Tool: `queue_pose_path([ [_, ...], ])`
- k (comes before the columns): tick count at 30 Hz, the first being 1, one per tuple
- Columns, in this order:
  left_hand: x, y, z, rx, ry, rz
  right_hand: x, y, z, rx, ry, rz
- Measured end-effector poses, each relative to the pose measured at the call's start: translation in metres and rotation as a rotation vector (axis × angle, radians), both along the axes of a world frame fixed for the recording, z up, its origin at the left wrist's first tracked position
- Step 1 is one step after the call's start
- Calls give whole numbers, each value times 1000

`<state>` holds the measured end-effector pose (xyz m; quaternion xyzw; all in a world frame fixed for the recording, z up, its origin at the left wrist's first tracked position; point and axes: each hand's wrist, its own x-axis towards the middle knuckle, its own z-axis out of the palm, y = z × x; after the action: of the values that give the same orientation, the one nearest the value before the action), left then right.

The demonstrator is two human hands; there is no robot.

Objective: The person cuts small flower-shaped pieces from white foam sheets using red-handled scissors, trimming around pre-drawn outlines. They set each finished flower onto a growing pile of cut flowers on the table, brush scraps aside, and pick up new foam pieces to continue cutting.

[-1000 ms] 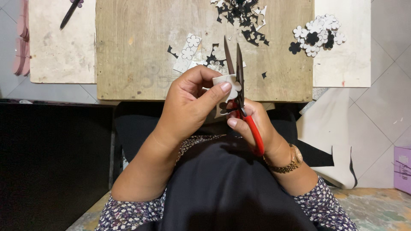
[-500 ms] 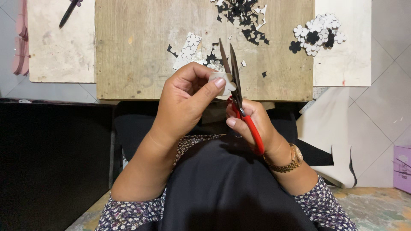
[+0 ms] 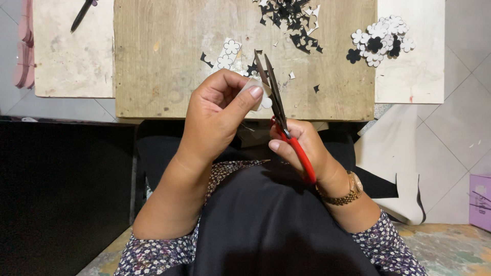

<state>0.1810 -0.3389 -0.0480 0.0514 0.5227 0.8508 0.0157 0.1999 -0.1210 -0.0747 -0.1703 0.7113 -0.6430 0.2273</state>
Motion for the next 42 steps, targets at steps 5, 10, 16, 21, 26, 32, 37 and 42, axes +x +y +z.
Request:
queue_pose_path([
  [5, -4, -3, -10, -12, 3, 34, 1, 1, -4, 3, -131, -39],
  [10, -12, -2, -13, -36, -40, 48, -4, -3, -11, 9, -145, -168],
  [16, -7, -1, 3, -363, -7, -159, -16, 0, -14, -157, -76, -294],
  [21, -4, 3, 17, -548, -31, -307, -15, 6, -18, -101, 66, -231],
  [26, -4, 6, 20, -773, 9, -273, -13, 8, -17, -50, 102, -250],
  [32, -2, 11, 3, -883, 316, 450, -14, 4, -7, -274, -114, -493],
  [37, -3, 17, -10, -509, 37, -7, -15, 2, -3, -381, -192, -530],
  [42, -4, 31, -19, -180, -72, -221, -12, 0, -1, -354, -189, -408],
])
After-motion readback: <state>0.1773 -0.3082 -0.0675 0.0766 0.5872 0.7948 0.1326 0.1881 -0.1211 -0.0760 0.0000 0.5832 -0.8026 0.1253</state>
